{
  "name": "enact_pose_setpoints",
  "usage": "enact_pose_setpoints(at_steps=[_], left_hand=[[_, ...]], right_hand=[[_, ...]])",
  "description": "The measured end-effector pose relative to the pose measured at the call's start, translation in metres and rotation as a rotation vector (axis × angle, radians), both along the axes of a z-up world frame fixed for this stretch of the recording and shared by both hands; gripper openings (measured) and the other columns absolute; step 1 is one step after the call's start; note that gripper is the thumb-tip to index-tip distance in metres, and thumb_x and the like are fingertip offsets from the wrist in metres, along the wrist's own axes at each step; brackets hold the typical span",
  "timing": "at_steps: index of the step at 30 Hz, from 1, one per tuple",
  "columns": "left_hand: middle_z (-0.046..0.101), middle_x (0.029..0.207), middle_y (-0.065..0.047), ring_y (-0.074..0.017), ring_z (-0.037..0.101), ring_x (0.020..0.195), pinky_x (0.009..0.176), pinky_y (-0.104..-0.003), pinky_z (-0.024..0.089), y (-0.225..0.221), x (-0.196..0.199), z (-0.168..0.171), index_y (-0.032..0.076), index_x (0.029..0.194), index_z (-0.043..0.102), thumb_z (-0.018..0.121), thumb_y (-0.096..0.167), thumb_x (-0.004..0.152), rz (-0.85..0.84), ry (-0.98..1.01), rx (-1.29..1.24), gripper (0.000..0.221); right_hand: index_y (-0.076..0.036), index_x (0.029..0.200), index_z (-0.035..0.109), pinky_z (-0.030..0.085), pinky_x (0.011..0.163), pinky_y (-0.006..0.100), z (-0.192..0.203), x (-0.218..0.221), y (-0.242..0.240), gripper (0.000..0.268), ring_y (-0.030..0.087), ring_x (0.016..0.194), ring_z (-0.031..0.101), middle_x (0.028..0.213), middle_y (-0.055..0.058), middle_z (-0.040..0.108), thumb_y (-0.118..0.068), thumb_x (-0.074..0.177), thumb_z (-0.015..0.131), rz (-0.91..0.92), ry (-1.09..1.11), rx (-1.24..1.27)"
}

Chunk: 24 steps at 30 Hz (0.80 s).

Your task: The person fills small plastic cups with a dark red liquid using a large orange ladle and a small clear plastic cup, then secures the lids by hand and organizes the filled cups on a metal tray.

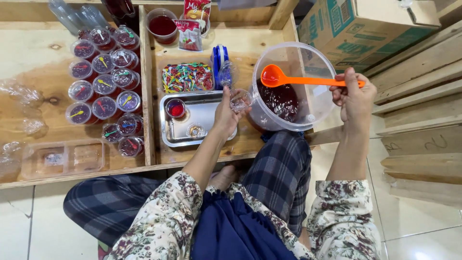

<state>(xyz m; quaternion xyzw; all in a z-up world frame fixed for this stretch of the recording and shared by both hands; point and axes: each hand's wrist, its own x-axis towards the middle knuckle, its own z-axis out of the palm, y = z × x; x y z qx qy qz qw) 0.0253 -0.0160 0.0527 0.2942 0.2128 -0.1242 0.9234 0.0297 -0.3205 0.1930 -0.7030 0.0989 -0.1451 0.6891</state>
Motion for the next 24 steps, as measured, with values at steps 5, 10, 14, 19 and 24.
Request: enact_pose_setpoints(at_steps=[5, 10, 14, 19, 24], left_hand=[[0.062, 0.103, -0.014, -0.0261, 0.068, 0.09, 0.075, -0.039, 0.062, -0.003, 0.002, 0.023, 0.002, 0.122, 0.059, 0.05, 0.055, 0.096, -0.024, -0.042, -0.032, 0.06], [0.059, 0.104, -0.015, -0.0253, 0.067, 0.086, 0.073, -0.039, 0.061, -0.007, 0.008, 0.024, -0.001, 0.127, 0.057, 0.047, 0.056, 0.097, -0.028, -0.052, -0.04, 0.065], [0.058, 0.124, -0.02, -0.0273, 0.065, 0.095, 0.08, -0.038, 0.06, -0.002, 0.002, 0.041, -0.004, 0.139, 0.05, 0.04, 0.056, 0.097, -0.064, -0.047, 0.034, 0.074], [0.061, 0.122, -0.027, -0.0416, 0.07, 0.107, 0.094, -0.052, 0.059, -0.005, 0.006, 0.018, 0.002, 0.138, 0.051, 0.044, 0.067, 0.099, -0.047, -0.072, 0.097, 0.077], [0.064, 0.114, -0.024, -0.0371, 0.074, 0.096, 0.09, -0.048, 0.062, -0.009, 0.013, -0.004, 0.004, 0.132, 0.054, 0.047, 0.067, 0.098, -0.037, -0.056, 0.09, 0.071]], right_hand=[[-0.002, 0.096, 0.068, 0.039, 0.042, 0.014, 0.058, -0.034, 0.034, 0.033, 0.005, 0.046, 0.051, 0.071, 0.008, 0.065, -0.034, 0.103, 0.071, 0.058, -0.065, 0.023], [-0.001, 0.099, 0.066, 0.041, 0.045, 0.014, 0.07, -0.049, 0.059, 0.034, 0.005, 0.049, 0.052, 0.074, 0.008, 0.065, -0.035, 0.103, 0.071, 0.117, -0.067, -0.05], [-0.001, 0.105, 0.066, 0.039, 0.051, 0.015, 0.074, -0.066, 0.08, 0.021, 0.006, 0.059, 0.054, 0.082, 0.008, 0.066, -0.021, 0.111, 0.064, 0.181, -0.074, -0.25], [0.007, 0.109, 0.069, 0.045, 0.048, 0.023, 0.055, -0.075, 0.088, 0.019, 0.014, 0.056, 0.056, 0.081, 0.02, 0.066, -0.012, 0.11, 0.067, 0.256, -0.216, -0.429], [0.0, 0.109, 0.077, 0.052, 0.058, 0.031, 0.054, -0.094, 0.104, 0.016, 0.02, 0.06, 0.063, 0.083, 0.016, 0.072, -0.013, 0.1, 0.077, 0.284, -0.317, -0.73]])
